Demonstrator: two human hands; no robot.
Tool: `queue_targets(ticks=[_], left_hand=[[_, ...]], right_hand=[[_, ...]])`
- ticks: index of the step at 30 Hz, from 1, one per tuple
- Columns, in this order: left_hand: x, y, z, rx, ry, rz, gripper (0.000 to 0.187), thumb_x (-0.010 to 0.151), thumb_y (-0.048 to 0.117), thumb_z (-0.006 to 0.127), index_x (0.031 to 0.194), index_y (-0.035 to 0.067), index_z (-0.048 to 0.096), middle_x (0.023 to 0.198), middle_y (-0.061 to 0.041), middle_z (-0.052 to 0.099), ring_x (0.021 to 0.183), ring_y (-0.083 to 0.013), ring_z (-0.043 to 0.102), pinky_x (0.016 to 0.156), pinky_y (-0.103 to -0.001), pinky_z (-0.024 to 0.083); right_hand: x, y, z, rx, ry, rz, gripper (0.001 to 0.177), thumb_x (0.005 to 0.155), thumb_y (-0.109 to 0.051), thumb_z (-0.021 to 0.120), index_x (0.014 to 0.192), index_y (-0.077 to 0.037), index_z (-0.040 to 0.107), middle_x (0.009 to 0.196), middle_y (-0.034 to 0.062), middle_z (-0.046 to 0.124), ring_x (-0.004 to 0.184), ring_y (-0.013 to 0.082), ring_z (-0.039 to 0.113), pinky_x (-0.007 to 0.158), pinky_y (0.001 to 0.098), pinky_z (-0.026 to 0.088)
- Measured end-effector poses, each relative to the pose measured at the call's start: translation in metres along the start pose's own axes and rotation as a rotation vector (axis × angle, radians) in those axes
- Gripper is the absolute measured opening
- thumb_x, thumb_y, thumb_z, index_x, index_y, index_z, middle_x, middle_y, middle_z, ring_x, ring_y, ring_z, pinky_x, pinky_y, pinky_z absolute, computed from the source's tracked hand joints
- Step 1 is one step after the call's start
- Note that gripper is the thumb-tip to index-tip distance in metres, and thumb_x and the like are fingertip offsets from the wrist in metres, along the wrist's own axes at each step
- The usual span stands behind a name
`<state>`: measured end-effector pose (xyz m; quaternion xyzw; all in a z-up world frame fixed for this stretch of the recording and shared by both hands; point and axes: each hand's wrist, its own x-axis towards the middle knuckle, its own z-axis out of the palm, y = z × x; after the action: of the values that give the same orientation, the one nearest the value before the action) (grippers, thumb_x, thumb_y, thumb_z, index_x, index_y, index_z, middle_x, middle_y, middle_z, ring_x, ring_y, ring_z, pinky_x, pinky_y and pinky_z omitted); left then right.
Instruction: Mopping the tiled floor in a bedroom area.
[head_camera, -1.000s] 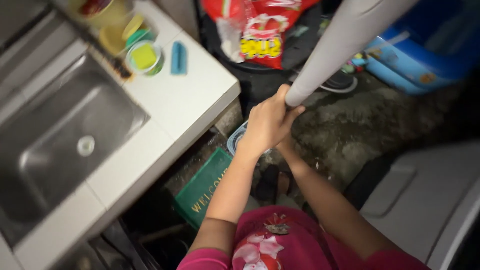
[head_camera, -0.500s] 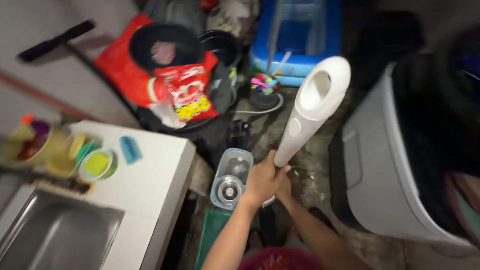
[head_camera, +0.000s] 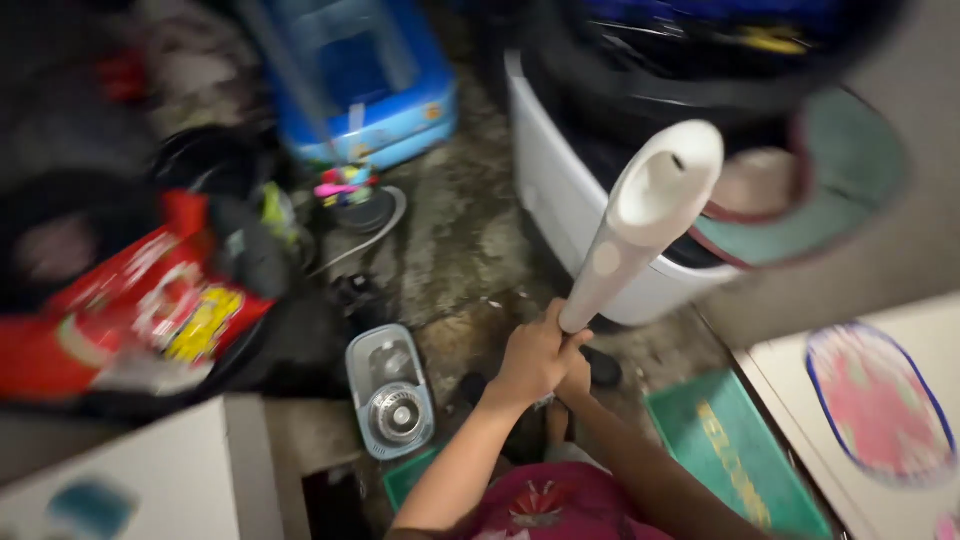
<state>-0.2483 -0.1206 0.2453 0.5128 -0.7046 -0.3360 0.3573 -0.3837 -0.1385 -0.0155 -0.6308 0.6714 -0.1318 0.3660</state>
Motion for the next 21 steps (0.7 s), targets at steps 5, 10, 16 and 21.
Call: queue_targets(ticks=[5,10,16,21], left_hand=[[0.044,0.021,0.057,-0.045,-0.195,0.163,0.038,0.098,0.037,0.063,0.121,0.009,0.052,0.099,-0.022,0.072,0.091,-0.0482,0.066,0.072,-0.058,0.051],[0.082,0.048,0.119,-0.139,-0.437,0.247,0.043,0.098,0.038,0.062,0.126,0.008,0.051,0.101,-0.023,0.070,0.093,-0.0502,0.063,0.074,-0.059,0.049],[0.109,0.073,0.192,-0.322,-0.544,0.447,0.036,0.096,0.036,0.066,0.118,0.010,0.055,0.100,-0.021,0.070,0.097,-0.0458,0.067,0.077,-0.052,0.054],[0.131,0.117,0.244,-0.268,-0.695,0.457,0.029,0.094,0.027,0.069,0.111,0.009,0.055,0.097,-0.019,0.070,0.092,-0.0452,0.066,0.073,-0.052,0.050]], right_hand=[[-0.021,0.052,-0.038,0.074,0.227,0.270,0.064,0.090,-0.047,0.061,0.141,-0.014,0.043,0.117,0.0183,0.072,0.105,0.0412,0.069,0.085,0.0541,0.054],[-0.027,0.112,-0.078,0.116,0.442,0.381,0.051,0.091,-0.045,0.059,0.133,-0.017,0.055,0.116,0.0195,0.072,0.107,0.0415,0.068,0.086,0.0550,0.053],[-0.035,0.174,-0.125,0.176,0.624,0.564,0.044,0.096,-0.043,0.055,0.130,-0.016,0.060,0.112,0.0210,0.074,0.107,0.0423,0.069,0.088,0.0556,0.053],[-0.047,0.221,-0.170,0.185,0.750,0.610,0.045,0.092,-0.046,0.059,0.122,-0.013,0.062,0.110,0.0215,0.073,0.106,0.0444,0.068,0.082,0.0571,0.053]])
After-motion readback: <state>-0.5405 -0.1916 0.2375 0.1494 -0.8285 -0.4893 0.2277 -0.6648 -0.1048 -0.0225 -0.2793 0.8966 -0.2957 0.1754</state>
